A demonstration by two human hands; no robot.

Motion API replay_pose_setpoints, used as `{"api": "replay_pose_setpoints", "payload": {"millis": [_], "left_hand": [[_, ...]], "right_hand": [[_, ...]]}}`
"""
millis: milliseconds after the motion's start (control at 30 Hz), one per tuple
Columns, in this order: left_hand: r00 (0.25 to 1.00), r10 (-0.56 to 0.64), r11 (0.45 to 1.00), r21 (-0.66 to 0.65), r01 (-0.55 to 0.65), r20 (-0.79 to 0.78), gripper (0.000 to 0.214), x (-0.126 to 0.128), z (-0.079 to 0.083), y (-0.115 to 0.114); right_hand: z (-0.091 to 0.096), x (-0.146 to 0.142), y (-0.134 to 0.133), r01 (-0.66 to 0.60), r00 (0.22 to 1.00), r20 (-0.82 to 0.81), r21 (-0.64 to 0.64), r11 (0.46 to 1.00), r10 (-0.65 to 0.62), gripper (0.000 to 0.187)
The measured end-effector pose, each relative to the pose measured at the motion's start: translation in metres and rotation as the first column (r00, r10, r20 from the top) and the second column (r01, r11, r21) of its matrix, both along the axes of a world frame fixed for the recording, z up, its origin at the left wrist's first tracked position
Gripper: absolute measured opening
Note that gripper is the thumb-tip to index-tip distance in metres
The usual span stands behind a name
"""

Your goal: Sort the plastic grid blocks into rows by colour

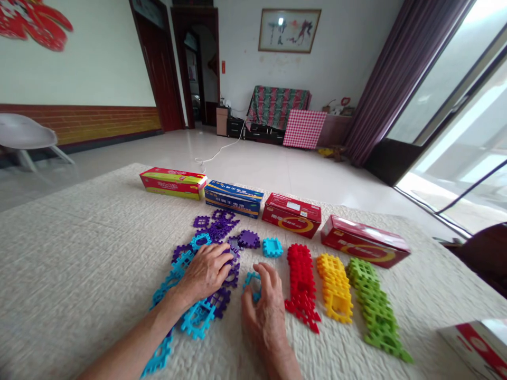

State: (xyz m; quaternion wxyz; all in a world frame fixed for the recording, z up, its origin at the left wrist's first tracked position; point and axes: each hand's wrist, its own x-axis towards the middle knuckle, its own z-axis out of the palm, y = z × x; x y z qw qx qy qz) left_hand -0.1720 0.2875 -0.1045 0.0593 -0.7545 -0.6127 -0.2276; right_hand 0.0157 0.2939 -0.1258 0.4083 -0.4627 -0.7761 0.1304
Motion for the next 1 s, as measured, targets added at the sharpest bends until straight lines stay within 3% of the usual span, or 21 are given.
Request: {"api": "replay_pose_setpoints", "payload": {"millis": [100,200,333,433,567,767,867,1000], "left_hand": [[1.0,-0.006,1.0,0.004,0.006,0.007,0.023,0.0,-0.002,0.001],[1.0,-0.009,1.0,0.023,0.008,0.017,0.023,-0.001,-0.005,0.002],[1.0,-0.007,0.999,0.033,0.006,0.021,0.022,-0.002,-0.007,0.003],[0.999,-0.007,0.999,0.032,0.006,0.035,0.022,-0.002,-0.008,0.004],[0.999,-0.006,1.0,0.015,0.005,0.049,0.024,-0.002,-0.006,0.002],[0.999,0.007,0.999,-0.034,-0.006,0.041,0.027,0.0,0.0,0.0],[0.999,0.008,0.999,-0.034,-0.006,0.039,0.027,0.0,0.0,0.0],[0.999,0.011,1.0,-0.024,-0.01,0.048,0.026,0.0,-0.001,0.0]], "right_hand": [[0.005,0.001,-0.004,-0.088,0.992,0.093,-0.026,0.996,0.09,0.05],[0.009,0.001,-0.007,-0.129,0.974,0.18,-0.057,0.99,0.137,0.05],[0.012,0.001,-0.01,-0.125,0.965,0.226,-0.039,0.991,0.131,0.048],[0.017,0.005,-0.005,-0.09,0.968,0.242,0.064,0.994,0.072,0.047],[0.036,0.016,0.032,-0.036,0.958,0.288,0.125,0.992,-0.001,0.048],[0.052,0.029,0.104,-0.153,0.898,0.419,0.001,0.988,0.138,0.052],[0.049,0.031,0.116,-0.184,0.884,0.434,-0.014,0.983,0.171,0.051],[0.049,0.03,0.109,-0.207,0.886,0.428,0.02,0.978,0.179,0.056]]}}
